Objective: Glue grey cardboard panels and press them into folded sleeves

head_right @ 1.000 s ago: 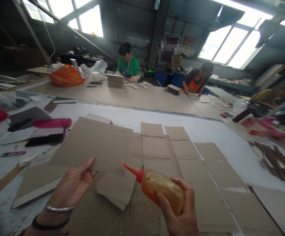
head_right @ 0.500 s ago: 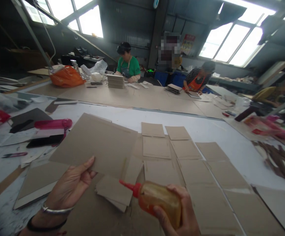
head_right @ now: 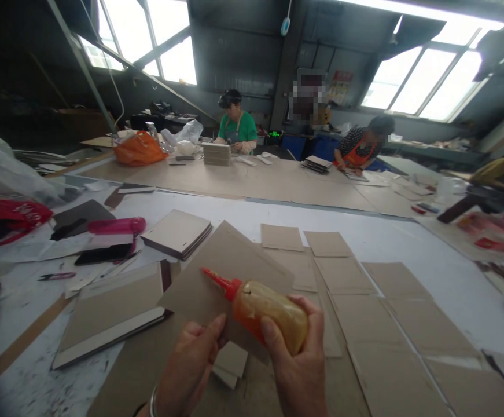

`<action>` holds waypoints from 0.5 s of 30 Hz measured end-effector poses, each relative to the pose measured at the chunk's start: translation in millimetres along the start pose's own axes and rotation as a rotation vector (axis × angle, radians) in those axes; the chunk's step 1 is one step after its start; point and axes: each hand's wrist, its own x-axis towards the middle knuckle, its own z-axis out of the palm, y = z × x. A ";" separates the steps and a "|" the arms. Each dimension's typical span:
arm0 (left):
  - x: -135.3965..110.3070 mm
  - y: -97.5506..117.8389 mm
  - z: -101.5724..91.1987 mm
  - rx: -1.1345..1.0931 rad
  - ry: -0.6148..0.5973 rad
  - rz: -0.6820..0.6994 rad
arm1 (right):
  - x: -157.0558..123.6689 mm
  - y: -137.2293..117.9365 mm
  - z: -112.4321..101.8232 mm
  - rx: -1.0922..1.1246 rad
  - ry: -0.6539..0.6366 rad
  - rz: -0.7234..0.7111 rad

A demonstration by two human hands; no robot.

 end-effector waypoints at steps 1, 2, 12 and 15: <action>0.1 -2.3 -1.4 0.019 -0.029 -0.005 | -0.4 -0.4 1.8 0.000 0.010 -0.005; 1.0 -5.0 -3.5 0.042 -0.039 -0.006 | -0.6 -0.2 2.6 -0.004 0.019 -0.012; 18.0 -15.8 -21.6 0.271 -0.019 0.063 | 1.0 16.6 0.4 -0.042 0.030 -0.042; 19.0 -11.0 -18.8 0.253 -0.109 0.039 | -6.1 22.7 2.1 -0.023 -0.008 -0.018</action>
